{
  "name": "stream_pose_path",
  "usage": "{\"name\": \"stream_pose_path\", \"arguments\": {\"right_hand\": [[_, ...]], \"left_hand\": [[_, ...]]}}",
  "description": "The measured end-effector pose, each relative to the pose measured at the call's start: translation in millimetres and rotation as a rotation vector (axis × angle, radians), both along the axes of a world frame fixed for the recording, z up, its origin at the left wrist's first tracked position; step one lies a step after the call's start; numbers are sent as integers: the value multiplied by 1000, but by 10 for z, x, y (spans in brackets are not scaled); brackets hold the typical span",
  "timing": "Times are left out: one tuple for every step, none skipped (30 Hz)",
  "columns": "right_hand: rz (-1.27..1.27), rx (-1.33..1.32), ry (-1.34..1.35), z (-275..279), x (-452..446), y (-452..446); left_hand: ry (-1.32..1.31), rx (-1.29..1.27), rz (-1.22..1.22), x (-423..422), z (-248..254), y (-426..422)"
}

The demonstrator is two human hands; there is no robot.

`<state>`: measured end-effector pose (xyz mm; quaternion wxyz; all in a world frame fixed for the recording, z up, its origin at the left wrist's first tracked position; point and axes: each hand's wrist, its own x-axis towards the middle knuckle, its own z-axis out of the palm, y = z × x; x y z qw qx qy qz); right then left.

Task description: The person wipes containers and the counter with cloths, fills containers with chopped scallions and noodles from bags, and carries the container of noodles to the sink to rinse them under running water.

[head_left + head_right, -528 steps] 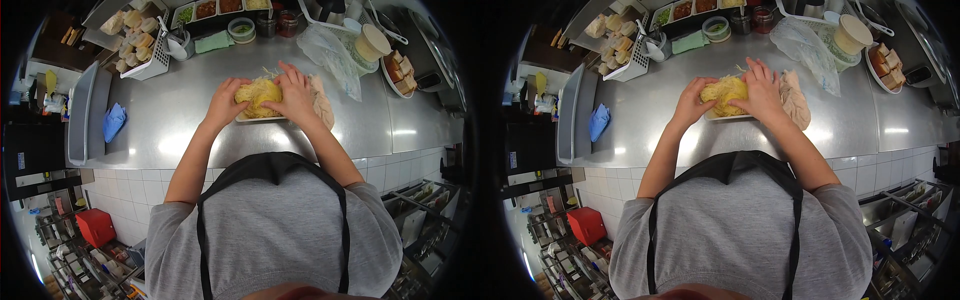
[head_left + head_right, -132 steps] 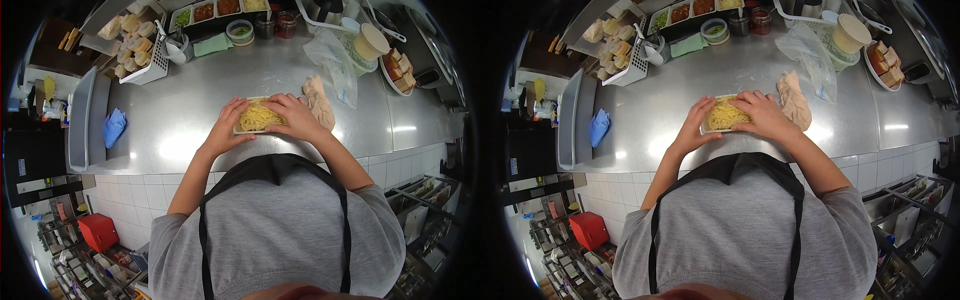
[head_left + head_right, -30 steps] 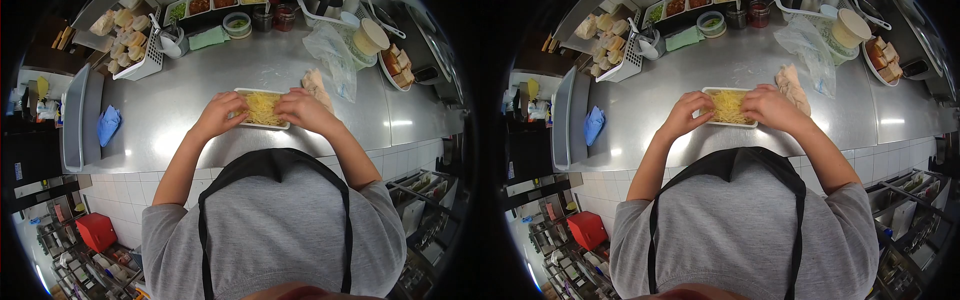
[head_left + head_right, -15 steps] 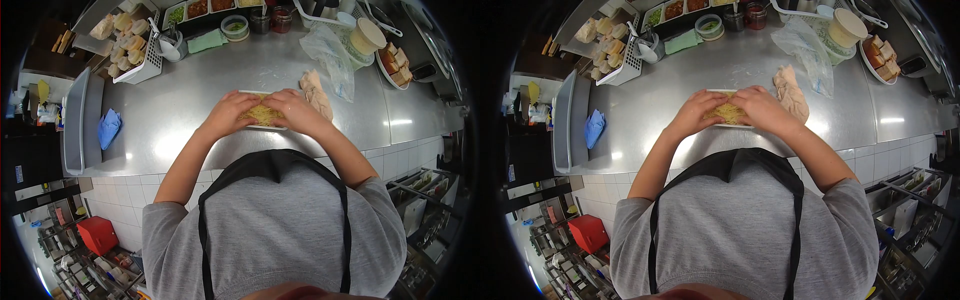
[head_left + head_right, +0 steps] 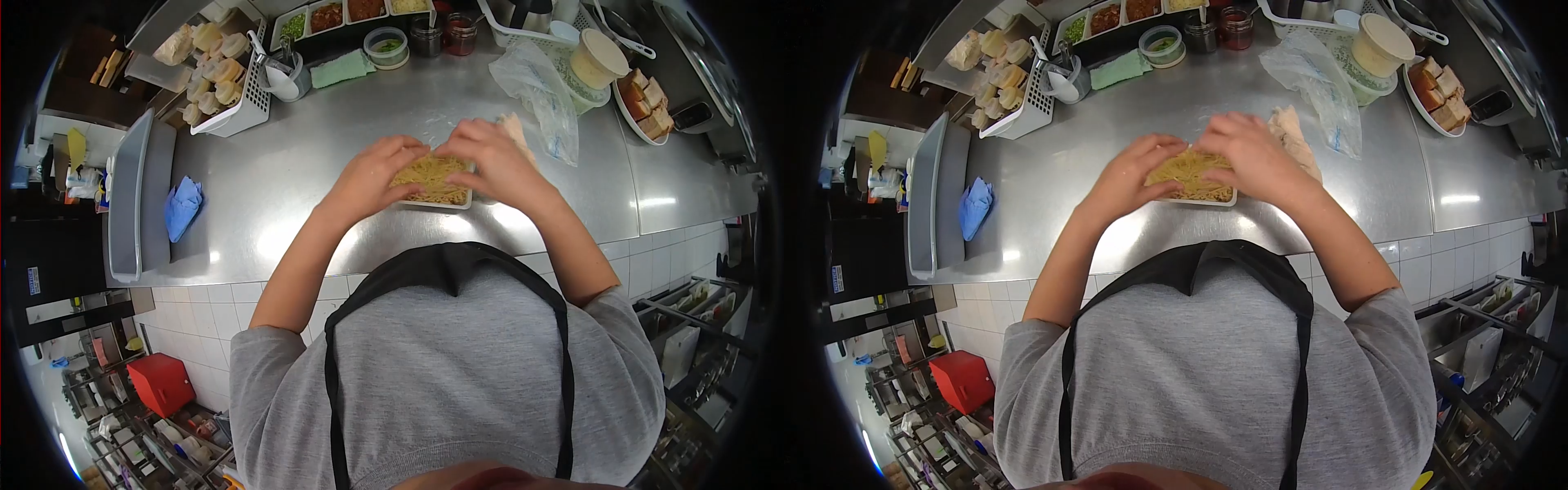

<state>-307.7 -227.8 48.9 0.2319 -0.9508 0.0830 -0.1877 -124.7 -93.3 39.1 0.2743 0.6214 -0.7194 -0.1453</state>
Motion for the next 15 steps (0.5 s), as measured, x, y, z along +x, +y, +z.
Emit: {"name": "stream_pose_path", "arguments": {"right_hand": [[-1, 1, 0, 60, 8, 11], [-49, -5, 25, 110, 27, 25], [-98, -10, 50, 131, 30, 33], [-102, -12, 48, 55, 31, 30], [-43, 8, 130, -88, 42, 26], [16, 29, 212, -144, 52, 23], [13, 21, 208, -137, 37, 11], [42, 18, 128, -119, 6, 27], [68, 21, 51, -120, -29, 47], [61, 25, 52, -172, -46, 52], [65, -36, 83, -258, -54, 53], [71, -99, 114, -232, -41, 70], [68, -103, 112, -159, -39, 85], [40, -26, 170, -42, -34, 119], [12, 55, 230, 44, -19, 154]], "left_hand": [[-55, -24, 12, 6, 136, -15], [-109, -48, 23, 7, 200, -26], [-109, -48, 20, -4, 178, -35], [-72, 6, 38, -17, 132, -51], [-35, 58, 55, -24, 88, -63], [-39, 54, 51, -27, 51, -57], [-30, 38, 18, -29, 14, -51], [-18, 25, -15, -32, -24, -56], [-16, 26, -21, -31, -66, -64], [-72, -63, -35, -27, -105, -73], [-128, -154, -48, -28, -121, -81], [-128, -155, -53, -57, -95, -77], [-110, -113, -1, -98, -39, -70], [-91, -72, 54, -116, 10, -76], [-91, -73, 55, -110, 38, -89]]}}
